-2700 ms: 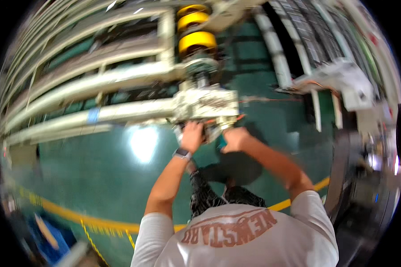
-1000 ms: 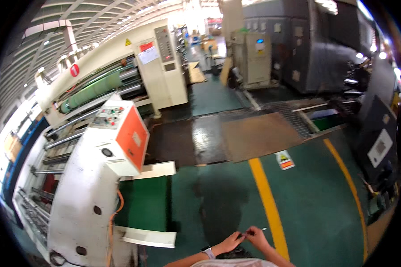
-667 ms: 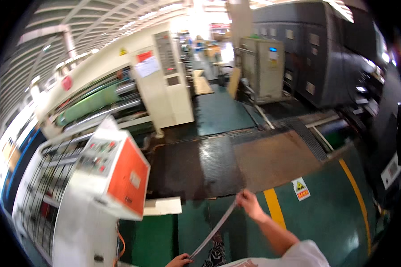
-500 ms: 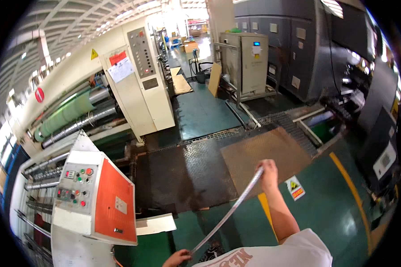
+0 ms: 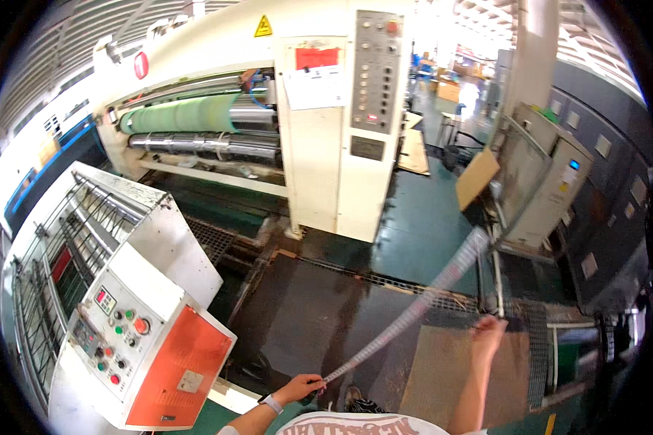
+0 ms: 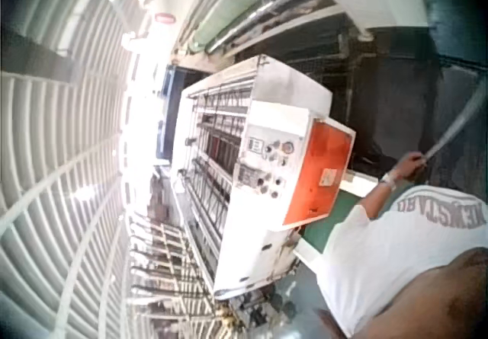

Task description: The person measures a roller on a packaging machine with a tape measure, uses a wrench and an Allen key to loosen or tighten components, and verifies the position of industrial parts.

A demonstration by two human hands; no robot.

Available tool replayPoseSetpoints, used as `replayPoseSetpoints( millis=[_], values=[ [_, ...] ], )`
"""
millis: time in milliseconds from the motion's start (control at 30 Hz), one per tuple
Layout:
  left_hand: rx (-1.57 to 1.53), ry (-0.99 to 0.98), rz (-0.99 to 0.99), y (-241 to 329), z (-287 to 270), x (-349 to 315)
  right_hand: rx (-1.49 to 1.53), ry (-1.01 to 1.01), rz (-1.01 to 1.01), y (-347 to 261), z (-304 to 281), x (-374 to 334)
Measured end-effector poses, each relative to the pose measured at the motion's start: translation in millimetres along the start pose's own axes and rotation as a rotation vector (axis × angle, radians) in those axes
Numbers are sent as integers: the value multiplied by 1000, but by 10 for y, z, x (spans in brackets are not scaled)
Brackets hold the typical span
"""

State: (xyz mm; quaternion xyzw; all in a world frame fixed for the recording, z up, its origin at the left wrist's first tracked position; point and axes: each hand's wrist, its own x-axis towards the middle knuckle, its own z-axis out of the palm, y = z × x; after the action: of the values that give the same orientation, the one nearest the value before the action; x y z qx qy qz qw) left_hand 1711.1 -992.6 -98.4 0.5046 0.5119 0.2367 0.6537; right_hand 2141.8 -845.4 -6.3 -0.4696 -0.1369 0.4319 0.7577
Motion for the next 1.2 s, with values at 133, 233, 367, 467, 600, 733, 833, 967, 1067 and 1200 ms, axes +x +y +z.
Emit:
replayPoseSetpoints(
  millis=[133,233,367,467,600,733,833,967,1067,1200],
  values=[
    [-421,358,-34,146,-699,325,-341,-479,323,1731,1873,445],
    [-624,546,5,371,-1308,730,-666,-1122,281,2668,2943,643],
    [-912,783,104,284,-2337,1440,-972,-1429,380,3689,3920,851],
    [-1152,833,208,523,-3379,2061,-1104,-1299,518,4067,4613,1313],
    [-1311,881,96,901,-4457,2588,-1224,-1133,565,4502,5344,1976],
    [-1166,912,135,1016,-5576,2902,-1261,-1244,495,5535,6518,2508],
    [-1324,1052,101,1239,-6363,2962,-1048,-1167,696,6405,7753,2053],
    [-1388,1205,61,1278,-7261,2864,-940,-1226,761,7820,9609,1273],
    [-1263,1251,-22,1427,-8000,2727,-1052,-1359,657,8655,10538,968],
    [-1185,1200,-45,1206,-9129,2590,-1308,-1794,498,9332,11431,638]
  ],
)
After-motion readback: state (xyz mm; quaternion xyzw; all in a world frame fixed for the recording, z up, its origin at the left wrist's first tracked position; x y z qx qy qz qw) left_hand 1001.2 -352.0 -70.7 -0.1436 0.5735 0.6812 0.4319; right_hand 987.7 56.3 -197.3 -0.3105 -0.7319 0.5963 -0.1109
